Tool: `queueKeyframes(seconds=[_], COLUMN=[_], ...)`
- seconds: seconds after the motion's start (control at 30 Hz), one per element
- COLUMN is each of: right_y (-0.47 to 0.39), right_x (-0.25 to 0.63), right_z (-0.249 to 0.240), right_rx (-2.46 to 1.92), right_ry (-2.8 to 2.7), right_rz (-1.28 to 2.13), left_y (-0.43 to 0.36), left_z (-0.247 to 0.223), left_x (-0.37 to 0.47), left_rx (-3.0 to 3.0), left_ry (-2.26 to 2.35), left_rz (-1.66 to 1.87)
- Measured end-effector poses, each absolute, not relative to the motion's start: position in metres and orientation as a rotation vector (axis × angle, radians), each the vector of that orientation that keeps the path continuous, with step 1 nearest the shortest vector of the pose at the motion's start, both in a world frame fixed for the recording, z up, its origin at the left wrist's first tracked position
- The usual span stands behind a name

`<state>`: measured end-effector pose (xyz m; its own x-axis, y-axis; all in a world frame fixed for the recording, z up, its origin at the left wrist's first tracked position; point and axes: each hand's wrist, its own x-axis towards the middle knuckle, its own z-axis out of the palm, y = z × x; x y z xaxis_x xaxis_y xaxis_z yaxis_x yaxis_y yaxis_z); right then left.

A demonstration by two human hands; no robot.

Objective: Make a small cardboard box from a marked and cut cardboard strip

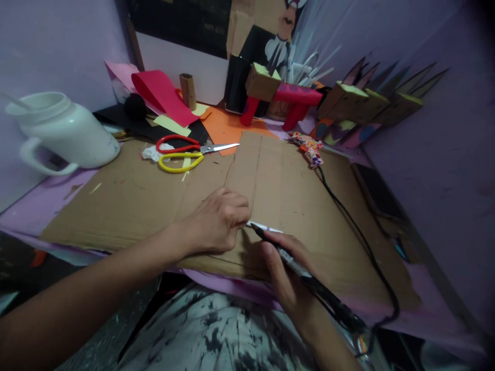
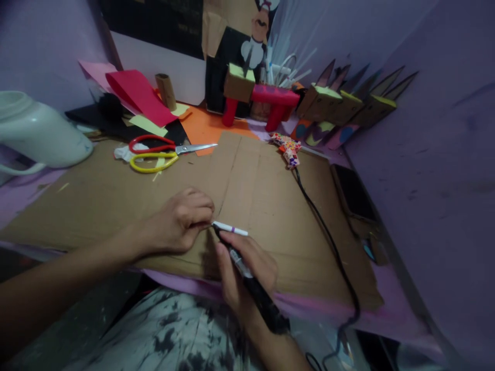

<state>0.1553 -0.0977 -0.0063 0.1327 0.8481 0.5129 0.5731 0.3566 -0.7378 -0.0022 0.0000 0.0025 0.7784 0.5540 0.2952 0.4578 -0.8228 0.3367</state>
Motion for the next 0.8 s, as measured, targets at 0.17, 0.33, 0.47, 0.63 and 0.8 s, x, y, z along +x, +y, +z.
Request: queueKeyframes(seconds=[0.17, 0.33, 0.47, 0.63, 0.8], right_y=[-0.0978, -0.0965, -0.0949, -0.0968, -0.0951], right_x=[0.1564, 0.1550, 0.1545, 0.1550, 0.1546], right_z=[-0.0110, -0.0145, -0.0157, -0.0153, -0.0163], right_rx=[-1.482, -1.468, -1.451, -1.432, -1.441], right_ry=[-1.557, -1.599, -1.591, -1.605, -1.629], right_rz=[0.260, 0.269, 0.288, 0.281, 0.282], left_y=[0.0001, -0.0002, 0.0001, -0.0002, 0.0002], left_z=[0.0027, 0.0039, 0.0048, 0.0041, 0.0039], left_x=[-0.0020, -0.0010, -0.0008, -0.0014, -0.0014], left_rx=[2.737, 2.732, 2.736, 2.738, 2.737], left_ry=[0.795, 0.808, 0.800, 0.802, 0.792], left_rz=[0.561, 0.566, 0.564, 0.574, 0.567])
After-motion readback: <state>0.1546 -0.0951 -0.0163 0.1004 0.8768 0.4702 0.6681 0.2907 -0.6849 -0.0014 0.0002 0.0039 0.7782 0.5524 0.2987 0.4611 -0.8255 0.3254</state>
